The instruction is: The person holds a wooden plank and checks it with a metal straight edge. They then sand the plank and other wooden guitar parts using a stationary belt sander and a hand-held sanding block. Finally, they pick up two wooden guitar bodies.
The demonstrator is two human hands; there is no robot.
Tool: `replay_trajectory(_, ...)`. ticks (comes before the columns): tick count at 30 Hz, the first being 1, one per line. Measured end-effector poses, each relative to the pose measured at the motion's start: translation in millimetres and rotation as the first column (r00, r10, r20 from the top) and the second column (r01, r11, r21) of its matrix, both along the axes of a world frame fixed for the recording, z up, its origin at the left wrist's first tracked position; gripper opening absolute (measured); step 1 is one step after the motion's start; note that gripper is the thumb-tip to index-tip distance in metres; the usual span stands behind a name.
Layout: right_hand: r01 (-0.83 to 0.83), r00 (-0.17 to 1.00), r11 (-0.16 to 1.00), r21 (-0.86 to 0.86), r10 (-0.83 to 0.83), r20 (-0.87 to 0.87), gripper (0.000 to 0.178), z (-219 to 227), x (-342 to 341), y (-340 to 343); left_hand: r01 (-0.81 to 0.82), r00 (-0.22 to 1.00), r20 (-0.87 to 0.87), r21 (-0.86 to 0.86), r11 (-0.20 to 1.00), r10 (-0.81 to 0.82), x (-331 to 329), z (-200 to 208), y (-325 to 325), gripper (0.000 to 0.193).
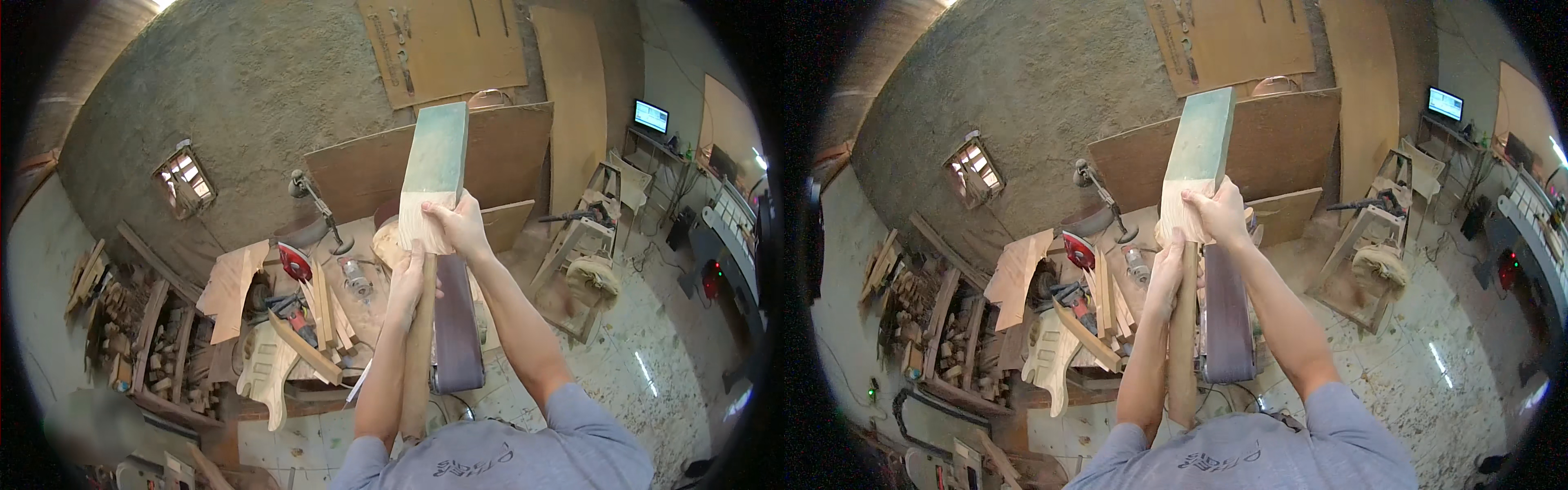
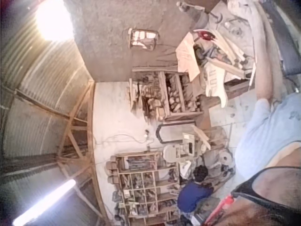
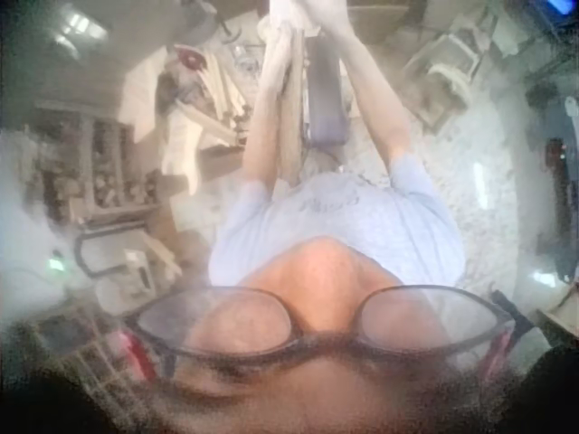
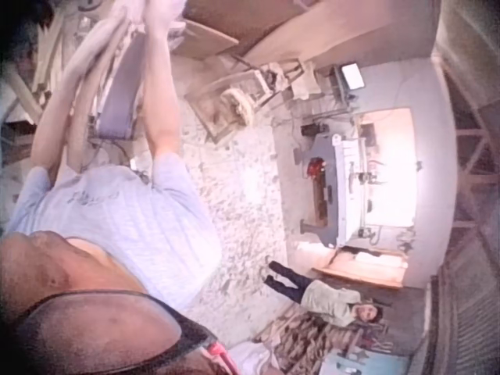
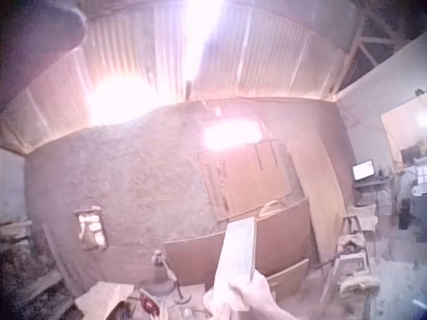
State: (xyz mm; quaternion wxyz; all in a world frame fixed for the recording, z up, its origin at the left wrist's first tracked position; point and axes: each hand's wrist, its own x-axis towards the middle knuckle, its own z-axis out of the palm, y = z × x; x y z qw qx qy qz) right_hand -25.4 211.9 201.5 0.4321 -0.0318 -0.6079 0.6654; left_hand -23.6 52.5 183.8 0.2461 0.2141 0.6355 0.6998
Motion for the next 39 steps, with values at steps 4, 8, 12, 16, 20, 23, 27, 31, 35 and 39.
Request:
replay_trajectory(4, 0.158, 0.986, 0.981, 0.113, -0.163, 0.039, 0.040, 4.4, 4.9, -13.0, -0.021, 0.998, 0.052, 0.044, 0.999, 0.019, -10.3, -15.5, 3.1, 0.061)
replay_trajectory(8, 0.238, 0.966, 0.942, 0.236, -0.255, 0.046, 0.039, 18.0, 19.3, -17.8, -0.010, 0.991, 0.133, -0.022, 1.000, 0.013, -10.8, -5.4, 1.3, 0.063)
replay_trajectory(12, 0.242, 0.952, 0.950, 0.200, -0.272, 0.139, 0.046, 33.1, 29.5, -24.2, 0.068, 0.982, 0.171, 0.046, 0.997, -0.075, -17.0, 1.7, -7.6, 0.061)
replay_trajectory(16, -0.393, 0.918, 0.850, -0.350, 0.384, -0.099, 0.074, 26.3, 29.3, 10.1, 0.189, 0.915, 0.321, 0.188, 0.964, -0.242, -20.7, 3.4, -10.2, 0.064)
replay_trajectory(20, -0.624, 0.781, 0.694, -0.359, 0.576, -0.243, 0.074, 39.0, 20.6, -15.7, 0.378, 0.841, 0.235, 0.389, 0.840, -0.488, -29.0, -7.9, -26.1, 0.069)
replay_trajectory(23, -0.850, 0.526, 0.442, -0.286, 0.735, -0.427, 0.068, 26.4, -10.6, -14.0, 0.388, 0.824, 0.240, 0.422, 0.819, -0.514, -19.1, -8.8, -15.2, 0.068)
replay_trajectory(27, -0.780, 0.624, 0.529, -0.336, 0.608, -0.492, 0.062, 20.3, -25.3, -40.9, 0.454, 0.699, 0.184, 0.632, 0.628, -0.691, -27.8, -20.1, -30.8, 0.065)
replay_trajectory(31, -0.797, 0.586, 0.601, -0.068, 0.740, -0.329, 0.077, 27.1, -13.4, -39.3, 0.422, 0.637, 0.185, 0.728, 0.540, -0.748, -33.6, -19.9, -41.6, 0.064)
replay_trajectory(35, -0.721, 0.676, 0.692, -0.028, 0.694, -0.246, 0.085, 36.2, -12.4, -34.1, 0.447, 0.482, 0.114, 0.820, 0.356, -0.869, -43.2, -24.4, -34.0, 0.060)
replay_trajectory(39, -0.666, 0.722, 0.744, 0.053, 0.660, -0.205, 0.091, 43.3, -12.6, -26.0, 0.455, 0.465, 0.101, 0.825, 0.335, -0.879, -46.7, -29.1, -25.6, 0.056)
